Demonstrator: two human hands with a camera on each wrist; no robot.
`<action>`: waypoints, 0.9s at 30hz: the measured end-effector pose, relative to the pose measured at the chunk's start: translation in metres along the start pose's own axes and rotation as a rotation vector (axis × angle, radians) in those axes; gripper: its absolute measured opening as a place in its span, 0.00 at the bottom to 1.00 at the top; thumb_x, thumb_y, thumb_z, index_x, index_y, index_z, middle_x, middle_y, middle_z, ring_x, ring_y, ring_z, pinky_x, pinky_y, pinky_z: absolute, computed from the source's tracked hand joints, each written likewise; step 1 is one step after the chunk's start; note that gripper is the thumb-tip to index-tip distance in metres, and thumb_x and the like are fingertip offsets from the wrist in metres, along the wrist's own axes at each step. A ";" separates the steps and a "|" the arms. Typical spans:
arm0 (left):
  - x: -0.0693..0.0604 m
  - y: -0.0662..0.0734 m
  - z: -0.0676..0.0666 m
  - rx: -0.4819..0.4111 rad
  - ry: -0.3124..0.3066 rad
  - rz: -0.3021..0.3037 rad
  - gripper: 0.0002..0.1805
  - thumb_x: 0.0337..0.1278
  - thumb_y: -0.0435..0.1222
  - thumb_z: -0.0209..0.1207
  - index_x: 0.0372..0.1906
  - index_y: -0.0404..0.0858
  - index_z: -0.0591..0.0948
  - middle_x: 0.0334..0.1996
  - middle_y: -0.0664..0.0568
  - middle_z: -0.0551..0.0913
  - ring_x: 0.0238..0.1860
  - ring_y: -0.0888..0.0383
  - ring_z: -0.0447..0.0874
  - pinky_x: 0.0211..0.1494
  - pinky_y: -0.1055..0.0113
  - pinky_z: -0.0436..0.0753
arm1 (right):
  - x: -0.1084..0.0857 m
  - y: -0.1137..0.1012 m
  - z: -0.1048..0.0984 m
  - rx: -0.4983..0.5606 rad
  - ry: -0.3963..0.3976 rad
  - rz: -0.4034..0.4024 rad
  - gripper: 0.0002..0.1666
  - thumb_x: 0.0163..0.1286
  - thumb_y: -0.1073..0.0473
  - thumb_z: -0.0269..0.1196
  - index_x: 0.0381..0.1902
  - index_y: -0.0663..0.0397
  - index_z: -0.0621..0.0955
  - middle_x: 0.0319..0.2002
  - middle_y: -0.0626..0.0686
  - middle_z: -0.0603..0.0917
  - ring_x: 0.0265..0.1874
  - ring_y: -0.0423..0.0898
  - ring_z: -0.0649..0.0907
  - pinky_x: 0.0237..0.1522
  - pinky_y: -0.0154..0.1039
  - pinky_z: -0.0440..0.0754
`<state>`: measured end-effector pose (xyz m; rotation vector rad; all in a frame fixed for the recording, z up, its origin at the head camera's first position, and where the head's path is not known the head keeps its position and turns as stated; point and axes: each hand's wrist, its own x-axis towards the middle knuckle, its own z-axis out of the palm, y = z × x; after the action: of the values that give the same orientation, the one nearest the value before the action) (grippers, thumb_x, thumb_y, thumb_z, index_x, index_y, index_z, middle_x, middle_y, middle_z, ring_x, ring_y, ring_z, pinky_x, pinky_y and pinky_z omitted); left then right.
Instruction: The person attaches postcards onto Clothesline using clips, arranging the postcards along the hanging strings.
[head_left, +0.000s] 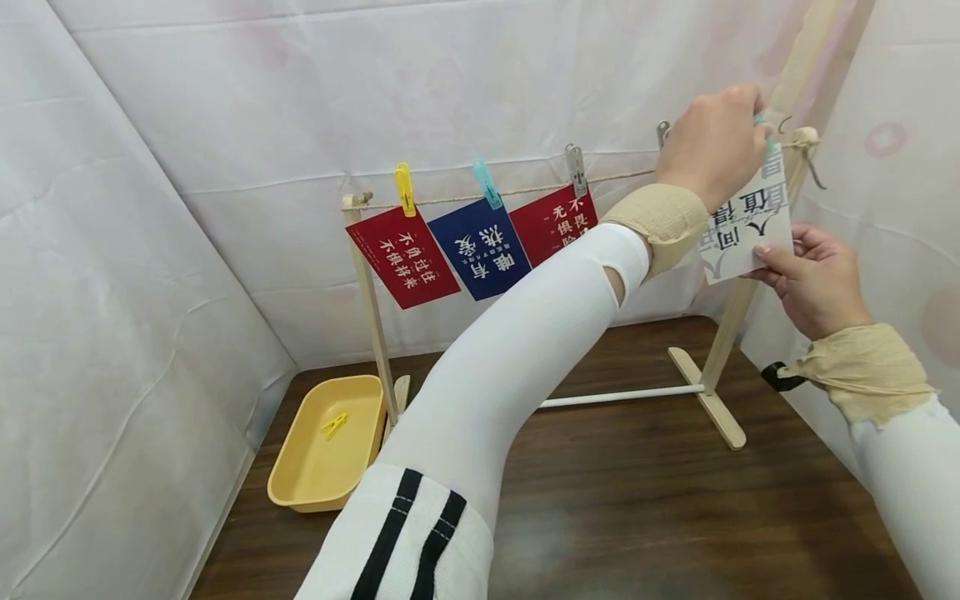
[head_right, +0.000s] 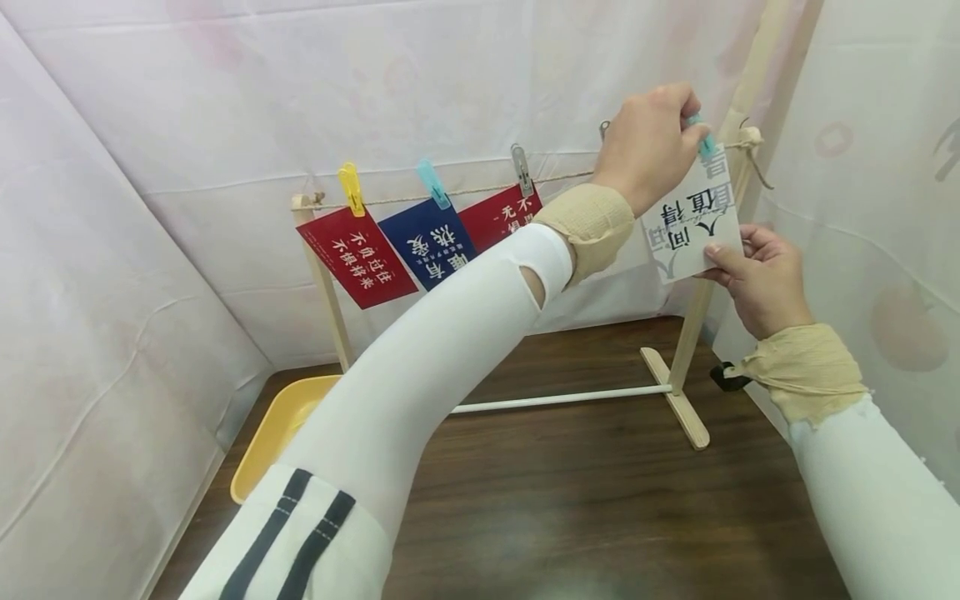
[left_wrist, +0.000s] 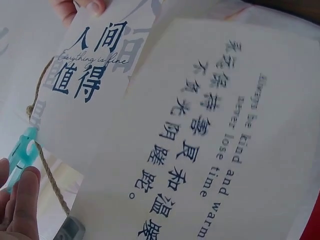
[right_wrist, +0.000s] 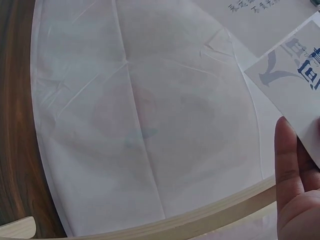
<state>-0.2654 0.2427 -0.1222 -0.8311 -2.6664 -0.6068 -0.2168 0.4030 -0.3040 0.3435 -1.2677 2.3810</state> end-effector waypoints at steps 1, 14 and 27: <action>0.001 0.000 0.000 0.000 -0.005 -0.007 0.10 0.84 0.52 0.56 0.58 0.61 0.83 0.51 0.73 0.88 0.45 0.75 0.83 0.51 0.79 0.78 | 0.000 0.000 0.000 0.001 -0.002 0.000 0.14 0.72 0.86 0.58 0.46 0.72 0.85 0.43 0.61 0.94 0.38 0.50 0.95 0.35 0.40 0.93; 0.009 0.007 -0.007 0.059 -0.027 -0.048 0.09 0.85 0.53 0.52 0.57 0.61 0.80 0.51 0.72 0.86 0.46 0.74 0.82 0.51 0.78 0.78 | 0.005 0.000 0.002 0.033 -0.024 0.017 0.15 0.73 0.86 0.57 0.48 0.72 0.85 0.44 0.62 0.94 0.38 0.51 0.95 0.37 0.41 0.94; 0.018 0.007 -0.005 0.000 -0.078 -0.087 0.04 0.84 0.51 0.56 0.52 0.61 0.77 0.48 0.72 0.84 0.42 0.74 0.81 0.44 0.79 0.78 | 0.008 0.001 0.001 0.041 -0.049 0.041 0.16 0.74 0.86 0.55 0.47 0.72 0.85 0.44 0.62 0.94 0.39 0.51 0.95 0.38 0.41 0.94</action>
<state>-0.2747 0.2541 -0.1089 -0.7569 -2.7853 -0.6061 -0.2246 0.4035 -0.3013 0.3938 -1.2604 2.4500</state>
